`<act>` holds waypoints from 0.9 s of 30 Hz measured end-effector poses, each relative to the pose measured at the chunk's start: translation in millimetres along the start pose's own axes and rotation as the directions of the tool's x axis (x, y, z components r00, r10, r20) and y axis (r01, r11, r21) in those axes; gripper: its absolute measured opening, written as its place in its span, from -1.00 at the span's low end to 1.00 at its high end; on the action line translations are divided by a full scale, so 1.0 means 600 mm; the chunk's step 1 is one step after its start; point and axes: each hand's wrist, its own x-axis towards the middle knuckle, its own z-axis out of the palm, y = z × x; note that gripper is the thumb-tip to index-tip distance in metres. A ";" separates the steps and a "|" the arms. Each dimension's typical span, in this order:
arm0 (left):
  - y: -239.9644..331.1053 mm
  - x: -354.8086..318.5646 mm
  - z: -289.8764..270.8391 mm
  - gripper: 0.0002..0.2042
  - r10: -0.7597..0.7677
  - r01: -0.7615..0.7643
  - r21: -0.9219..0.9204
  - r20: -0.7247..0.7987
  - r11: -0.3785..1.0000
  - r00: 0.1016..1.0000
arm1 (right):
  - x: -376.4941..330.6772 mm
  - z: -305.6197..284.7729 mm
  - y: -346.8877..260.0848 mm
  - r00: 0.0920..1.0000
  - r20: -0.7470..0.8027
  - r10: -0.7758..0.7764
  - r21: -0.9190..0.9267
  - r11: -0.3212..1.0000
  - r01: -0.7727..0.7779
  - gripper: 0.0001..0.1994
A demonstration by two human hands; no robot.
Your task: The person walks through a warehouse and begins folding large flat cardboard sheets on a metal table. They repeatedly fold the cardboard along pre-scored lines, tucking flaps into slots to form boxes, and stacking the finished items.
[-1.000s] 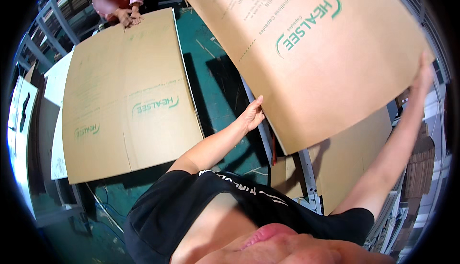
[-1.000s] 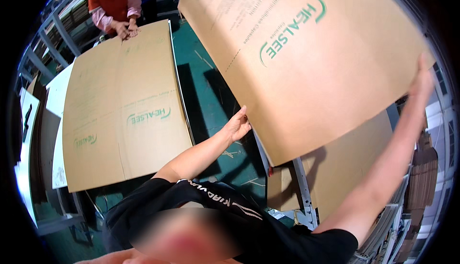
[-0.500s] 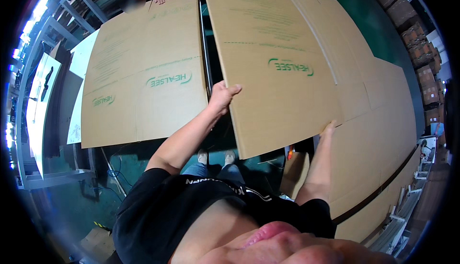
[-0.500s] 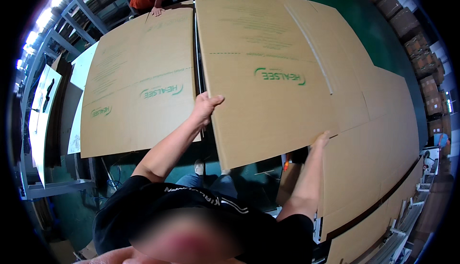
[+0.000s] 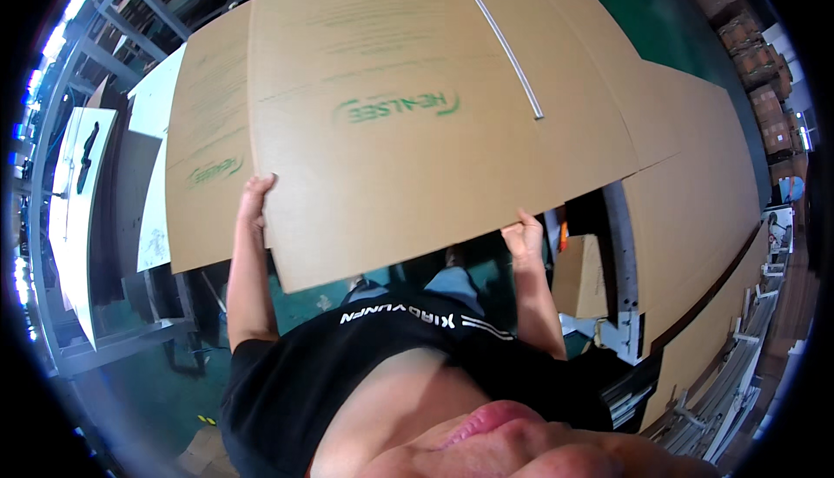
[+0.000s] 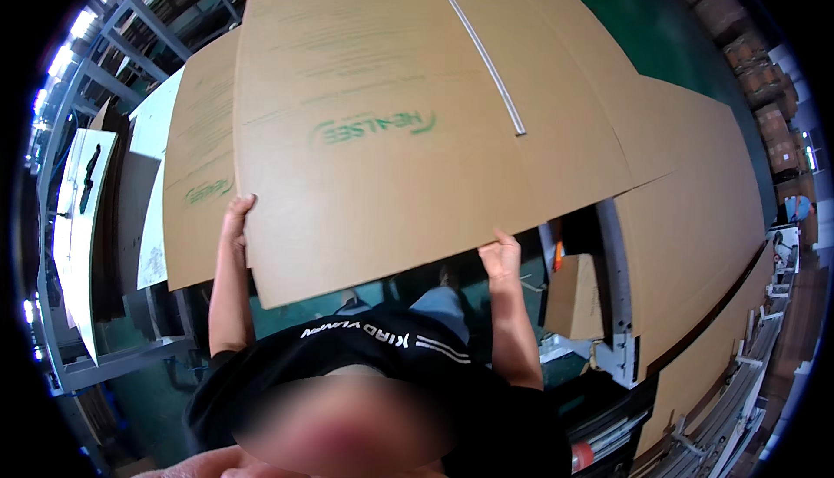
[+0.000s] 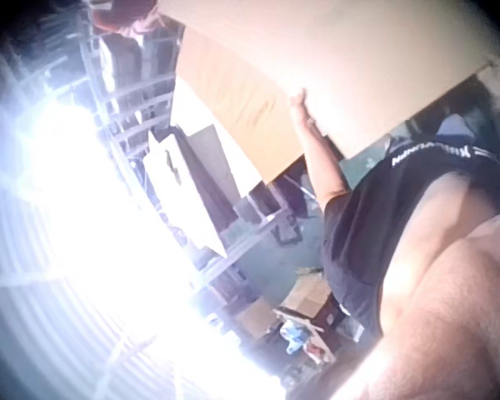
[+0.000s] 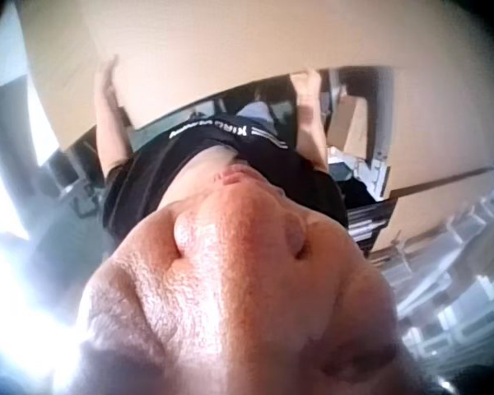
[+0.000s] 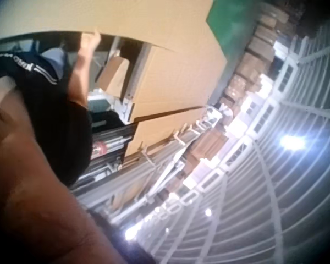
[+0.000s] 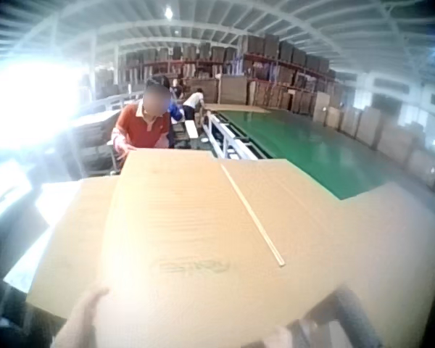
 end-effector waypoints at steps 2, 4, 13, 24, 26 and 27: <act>0.068 -0.014 -0.155 -0.70 -0.012 0.016 0.033 -0.109 0.999 0.994 | -0.015 0.044 0.154 0.989 0.143 0.037 -0.159 0.987 -0.014 -0.53; 0.125 -0.021 -0.329 -0.71 0.083 -0.041 0.192 -0.221 0.981 0.972 | -0.046 0.132 0.300 0.947 0.250 0.200 -0.266 0.955 -0.131 -0.53; 0.051 -0.070 -0.416 -0.77 0.250 -0.034 0.994 0.007 0.104 0.968 | -0.078 0.202 0.827 0.566 0.040 0.824 -0.654 0.450 -0.608 -0.56; -0.189 -0.091 -0.176 -0.41 0.143 -0.597 0.774 0.629 -0.209 0.764 | 0.011 -0.071 0.539 0.820 -0.492 0.293 -0.649 0.504 -0.569 -0.79; -0.205 -0.084 -0.188 -0.42 0.188 -0.639 0.736 0.675 -0.222 0.713 | 0.030 -0.079 0.398 0.865 -0.501 -0.004 -0.606 0.715 -0.348 -0.73; -0.199 -0.081 -0.185 -0.42 0.177 -0.652 0.723 0.689 -0.229 0.702 | 0.075 -0.188 0.293 0.922 -0.370 0.118 -0.406 0.872 -0.275 -0.71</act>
